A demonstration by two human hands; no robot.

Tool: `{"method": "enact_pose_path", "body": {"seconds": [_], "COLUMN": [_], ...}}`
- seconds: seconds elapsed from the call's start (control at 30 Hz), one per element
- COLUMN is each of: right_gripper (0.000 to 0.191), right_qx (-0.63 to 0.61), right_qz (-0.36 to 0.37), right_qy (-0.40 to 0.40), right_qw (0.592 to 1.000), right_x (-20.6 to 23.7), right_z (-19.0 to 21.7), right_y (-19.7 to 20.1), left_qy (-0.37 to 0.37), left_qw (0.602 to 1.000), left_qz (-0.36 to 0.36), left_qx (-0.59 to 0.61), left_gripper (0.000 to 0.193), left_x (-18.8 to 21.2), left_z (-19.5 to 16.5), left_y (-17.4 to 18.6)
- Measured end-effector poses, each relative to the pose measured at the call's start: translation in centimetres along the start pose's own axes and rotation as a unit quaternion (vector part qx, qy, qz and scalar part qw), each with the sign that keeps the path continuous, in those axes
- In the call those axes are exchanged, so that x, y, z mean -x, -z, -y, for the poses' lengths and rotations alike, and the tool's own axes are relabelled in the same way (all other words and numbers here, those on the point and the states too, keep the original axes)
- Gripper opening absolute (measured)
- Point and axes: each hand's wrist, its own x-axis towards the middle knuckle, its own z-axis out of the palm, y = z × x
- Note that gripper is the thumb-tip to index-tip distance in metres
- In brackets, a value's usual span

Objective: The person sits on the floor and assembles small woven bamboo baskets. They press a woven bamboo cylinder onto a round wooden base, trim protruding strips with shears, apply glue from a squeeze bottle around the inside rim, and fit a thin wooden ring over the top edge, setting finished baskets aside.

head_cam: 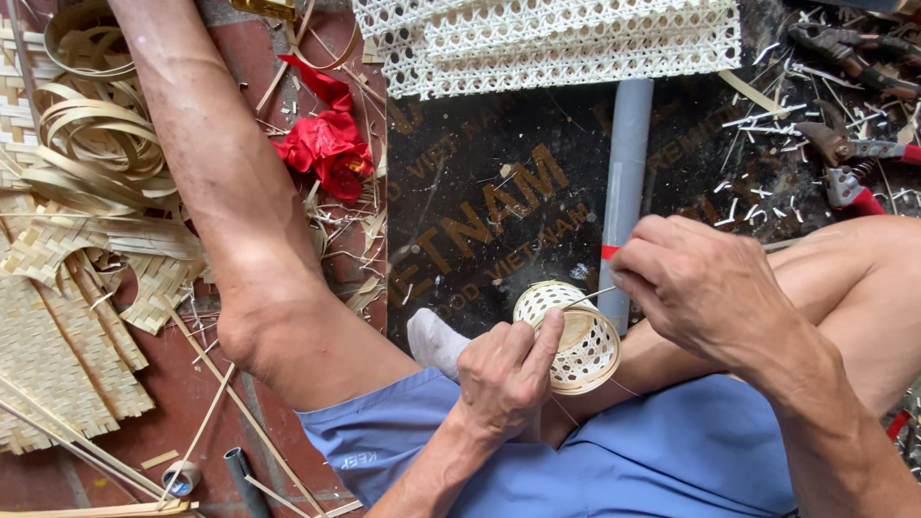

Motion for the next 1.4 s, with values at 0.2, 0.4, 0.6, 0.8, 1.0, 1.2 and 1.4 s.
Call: {"method": "enact_pose_path", "body": {"seconds": [0.2,0.4,0.6,0.8,1.0,1.2,1.4], "right_gripper": [0.009,0.014,0.025,0.026,0.021,0.019,0.015], "right_qx": [-0.053,-0.051,-0.03,-0.027,-0.059,-0.076,-0.038], "right_qz": [0.001,-0.042,-0.177,-0.196,-0.177,-0.162,-0.154], "right_qy": [0.024,-0.01,-0.056,-0.092,-0.085,-0.01,-0.02], "right_qw": [0.998,0.998,0.982,0.976,0.979,0.984,0.987], "right_x": [-1.2,1.9,4.4,4.8,3.5,1.1,1.5], "right_z": [-0.3,0.8,3.6,4.0,2.8,1.7,3.1], "right_y": [-0.4,-2.7,-5.4,-7.2,-6.2,-5.3,-6.0], "left_qy": [0.011,0.012,0.025,0.028,0.025,0.022,0.025], "left_qw": [1.0,1.0,0.998,0.997,0.996,0.996,0.997], "left_qz": [0.002,0.004,-0.002,0.009,0.021,0.024,0.023], "left_qx": [0.008,0.028,0.056,0.076,0.083,0.087,0.065], "left_gripper": [0.057,0.05,0.049,0.05,0.052,0.05,0.05], "left_x": [-0.1,-0.2,-0.7,-1.1,-1.6,-1.9,-1.0], "left_z": [-0.1,0.6,1.2,1.9,2.3,2.4,1.7], "left_y": [-0.5,-1.3,-1.5,-1.9,-1.9,-1.7,-1.4]}}
